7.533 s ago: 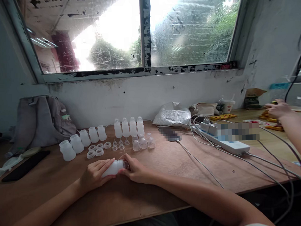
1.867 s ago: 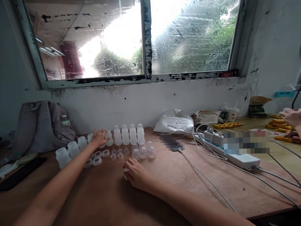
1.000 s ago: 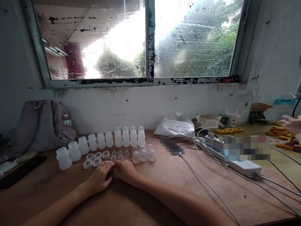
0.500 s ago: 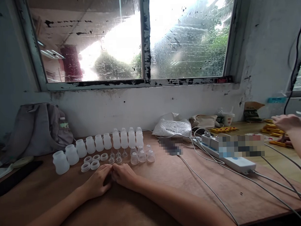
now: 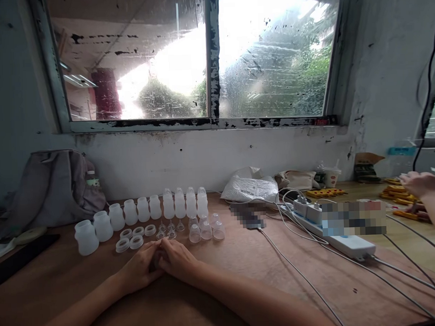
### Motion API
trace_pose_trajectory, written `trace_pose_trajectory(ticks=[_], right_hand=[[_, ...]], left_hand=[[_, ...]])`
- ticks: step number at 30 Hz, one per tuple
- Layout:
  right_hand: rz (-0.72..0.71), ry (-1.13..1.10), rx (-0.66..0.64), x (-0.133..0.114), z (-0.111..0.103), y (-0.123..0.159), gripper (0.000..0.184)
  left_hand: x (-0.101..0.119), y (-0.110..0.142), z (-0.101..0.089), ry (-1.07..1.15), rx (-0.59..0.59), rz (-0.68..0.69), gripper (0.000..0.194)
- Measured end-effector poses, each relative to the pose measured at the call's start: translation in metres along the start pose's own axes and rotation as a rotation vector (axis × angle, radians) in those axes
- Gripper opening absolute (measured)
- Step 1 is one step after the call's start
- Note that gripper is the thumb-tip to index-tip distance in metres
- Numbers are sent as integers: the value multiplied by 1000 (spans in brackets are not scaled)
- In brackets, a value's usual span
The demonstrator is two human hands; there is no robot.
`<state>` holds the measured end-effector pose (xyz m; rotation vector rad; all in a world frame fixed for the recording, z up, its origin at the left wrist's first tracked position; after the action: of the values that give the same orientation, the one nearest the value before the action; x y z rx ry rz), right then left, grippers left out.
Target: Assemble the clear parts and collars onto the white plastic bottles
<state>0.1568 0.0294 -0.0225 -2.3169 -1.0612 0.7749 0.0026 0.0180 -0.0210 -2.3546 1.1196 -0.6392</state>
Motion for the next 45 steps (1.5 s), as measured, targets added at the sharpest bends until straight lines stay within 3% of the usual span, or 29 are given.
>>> trace_pose_trajectory(ticks=[3, 16, 27, 45], right_hand=[[-29, -25, 20, -3, -2, 0, 14], [-221, -54, 57, -8, -7, -3, 25], [-211, -48, 99, -4, -4, -2, 31], [-241, -47, 120, -1, 0, -2, 28]], left_hand=[[-4, 0, 1, 0, 15, -37, 66], [-4, -5, -12, -5, -15, -53, 42], [-4, -8, -19, 35, -68, -15, 49], [-13, -7, -23, -108, -109, 87, 49]])
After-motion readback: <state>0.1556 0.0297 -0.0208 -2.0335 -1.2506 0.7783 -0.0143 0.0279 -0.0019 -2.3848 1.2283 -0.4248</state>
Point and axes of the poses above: each hand's wrist, its own y-axis away from the middle knuckle, its own z-axis out of the palm, x = y × z, the point moved 1 cm from there along -y, towards the middle knuckle, and after that the axes turned 3 degrees about x, right-handed, at the moved point
